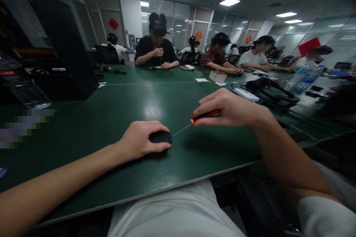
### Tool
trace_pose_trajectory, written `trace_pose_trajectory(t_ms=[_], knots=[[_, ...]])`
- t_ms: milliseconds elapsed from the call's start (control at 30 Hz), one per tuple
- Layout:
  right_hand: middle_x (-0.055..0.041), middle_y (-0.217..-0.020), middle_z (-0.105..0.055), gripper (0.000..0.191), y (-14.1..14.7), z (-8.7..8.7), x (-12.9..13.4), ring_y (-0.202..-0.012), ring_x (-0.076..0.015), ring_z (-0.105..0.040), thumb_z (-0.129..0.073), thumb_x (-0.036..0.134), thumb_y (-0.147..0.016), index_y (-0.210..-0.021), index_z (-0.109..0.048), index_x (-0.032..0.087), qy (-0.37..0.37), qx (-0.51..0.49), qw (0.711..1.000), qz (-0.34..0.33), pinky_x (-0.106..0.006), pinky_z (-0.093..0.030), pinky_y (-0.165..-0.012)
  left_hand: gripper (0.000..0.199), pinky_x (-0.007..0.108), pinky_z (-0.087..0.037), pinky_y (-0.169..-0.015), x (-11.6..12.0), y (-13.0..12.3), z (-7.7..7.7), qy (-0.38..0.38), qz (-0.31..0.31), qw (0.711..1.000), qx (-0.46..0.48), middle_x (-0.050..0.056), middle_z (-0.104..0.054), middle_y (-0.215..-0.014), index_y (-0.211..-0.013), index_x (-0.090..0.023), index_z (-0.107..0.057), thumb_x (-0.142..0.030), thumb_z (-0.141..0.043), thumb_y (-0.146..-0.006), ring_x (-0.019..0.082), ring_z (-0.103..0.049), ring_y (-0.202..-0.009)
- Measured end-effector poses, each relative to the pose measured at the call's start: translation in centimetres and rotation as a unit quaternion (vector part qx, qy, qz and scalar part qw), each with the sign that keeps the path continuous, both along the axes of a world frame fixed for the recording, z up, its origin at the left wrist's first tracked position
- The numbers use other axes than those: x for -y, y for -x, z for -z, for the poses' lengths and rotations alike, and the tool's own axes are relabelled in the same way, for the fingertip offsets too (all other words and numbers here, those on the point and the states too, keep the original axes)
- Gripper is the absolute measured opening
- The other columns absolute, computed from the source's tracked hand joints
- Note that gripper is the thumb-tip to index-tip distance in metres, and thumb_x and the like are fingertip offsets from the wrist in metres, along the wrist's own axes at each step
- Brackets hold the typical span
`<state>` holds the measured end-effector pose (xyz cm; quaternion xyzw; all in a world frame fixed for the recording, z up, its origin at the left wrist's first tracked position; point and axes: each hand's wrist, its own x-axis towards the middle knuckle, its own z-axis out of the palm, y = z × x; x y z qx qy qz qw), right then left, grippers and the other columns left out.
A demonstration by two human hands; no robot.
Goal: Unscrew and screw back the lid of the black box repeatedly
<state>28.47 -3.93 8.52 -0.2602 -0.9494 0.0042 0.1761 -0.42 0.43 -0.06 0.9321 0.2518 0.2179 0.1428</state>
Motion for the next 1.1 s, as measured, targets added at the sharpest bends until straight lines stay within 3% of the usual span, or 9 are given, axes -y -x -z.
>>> trace_pose_trajectory(t_ms=[167, 433, 500, 600, 733, 833, 900, 1000, 1100], knots=[[-0.0019, -0.067, -0.061, 0.021, 1.4, 1.3, 5.7, -0.05, -0.0119, -0.049, -0.052, 0.025, -0.102, -0.102, -0.073, 0.018, -0.225, 0.099, 0.968, 0.051, -0.032, -0.031, -0.047, 0.039, 0.029, -0.049, -0.081, -0.1, 0.0, 0.1, -0.007, -0.003, 1.0, -0.015, 0.004, -0.076, -0.108, -0.11, -0.021, -0.072, -0.051, -0.075, -0.085, 0.024, -0.072, -0.096], [-0.001, -0.062, -0.059, 0.019, 2.6, 4.6, 8.9, -0.049, -0.0139, -0.05, -0.055, 0.013, -0.097, -0.11, -0.068, 0.011, -0.29, 0.045, 0.955, 0.047, -0.033, -0.032, -0.042, 0.041, 0.029, -0.048, -0.08, -0.1, 0.0, 0.0, -0.013, 0.0, 1.0, -0.021, 0.004, -0.076, -0.106, -0.109, -0.02, -0.073, -0.053, -0.075, -0.085, 0.024, -0.072, -0.096], [0.0, -0.062, -0.061, 0.015, 2.1, 5.4, 8.2, -0.049, -0.0112, -0.052, -0.058, 0.016, -0.098, -0.106, -0.07, 0.013, -0.246, -0.028, 0.964, 0.092, -0.029, -0.033, -0.044, 0.039, 0.029, -0.048, -0.08, -0.1, 0.0, 0.1, -0.013, 0.003, 1.0, -0.018, 0.004, -0.076, -0.106, -0.109, -0.02, -0.073, -0.052, -0.074, -0.086, 0.023, -0.072, -0.096], [-0.0025, -0.073, -0.071, 0.017, 0.9, 6.2, 6.4, -0.057, -0.0091, -0.061, -0.062, 0.024, -0.097, -0.1, -0.076, 0.016, -0.074, -0.134, 0.974, 0.164, -0.023, -0.041, -0.051, 0.036, 0.028, -0.048, -0.08, -0.1, 0.1, 0.2, -0.014, 0.005, 1.0, -0.011, 0.003, -0.076, -0.105, -0.109, -0.02, -0.073, -0.05, -0.072, -0.088, 0.021, -0.072, -0.095], [-0.0041, -0.077, -0.076, 0.036, -0.8, 6.9, 2.8, -0.063, -0.0134, -0.063, -0.064, 0.047, -0.092, -0.094, -0.082, 0.016, 0.215, -0.175, 0.927, 0.253, -0.024, -0.043, -0.056, 0.033, 0.027, -0.048, -0.079, -0.1, 0.0, 0.3, -0.018, 0.004, 1.0, -0.004, 0.003, -0.076, -0.104, -0.108, -0.019, -0.074, -0.046, -0.072, -0.089, 0.021, -0.072, -0.093], [-0.0033, -0.069, -0.072, 0.049, -1.7, 7.2, 0.3, -0.058, -0.0126, -0.056, -0.061, 0.058, -0.09, -0.091, -0.081, 0.013, 0.304, -0.148, 0.905, 0.257, -0.025, -0.038, -0.053, 0.033, 0.027, -0.048, -0.078, 0.0, 0.0, 0.3, -0.025, 0.002, 1.0, 0.001, 0.003, -0.076, -0.103, -0.107, -0.019, -0.075, -0.045, -0.072, -0.089, 0.02, -0.072, -0.092], [-0.0044, -0.073, -0.072, 0.05, -2.0, 6.9, -0.6, -0.062, -0.0126, -0.058, -0.057, 0.058, -0.093, -0.092, -0.08, 0.013, 0.244, -0.117, 0.94, 0.206, -0.025, -0.038, -0.056, 0.032, 0.027, -0.047, -0.076, 0.0, 0.0, 0.3, -0.026, 0.001, 1.0, 0.002, 0.002, -0.077, -0.102, -0.106, -0.019, -0.075, -0.045, -0.071, -0.089, 0.02, -0.072, -0.091], [-0.0039, -0.072, -0.068, 0.046, -1.5, 5.6, -0.9, -0.059, -0.0102, -0.054, -0.051, 0.053, -0.1, -0.092, -0.075, 0.015, 0.0, 0.005, 0.995, 0.096, -0.026, -0.031, -0.054, 0.03, 0.027, -0.047, -0.075, 0.1, 0.0, 0.3, -0.022, 0.0, 1.0, 0.004, 0.002, -0.077, -0.101, -0.106, -0.019, -0.075, -0.044, -0.07, -0.09, 0.02, -0.072, -0.09], [-0.0006, -0.065, -0.059, 0.042, 0.0, 4.0, -0.4, -0.052, -0.0086, -0.045, -0.042, 0.043, -0.107, -0.089, -0.069, 0.018, -0.207, 0.15, 0.967, 0.02, -0.03, -0.022, -0.052, 0.031, 0.027, -0.047, -0.075, 0.0, 0.1, 0.3, -0.022, -0.004, 1.0, 0.0, 0.002, -0.077, -0.101, -0.106, -0.019, -0.075, -0.045, -0.071, -0.089, 0.02, -0.071, -0.089]])
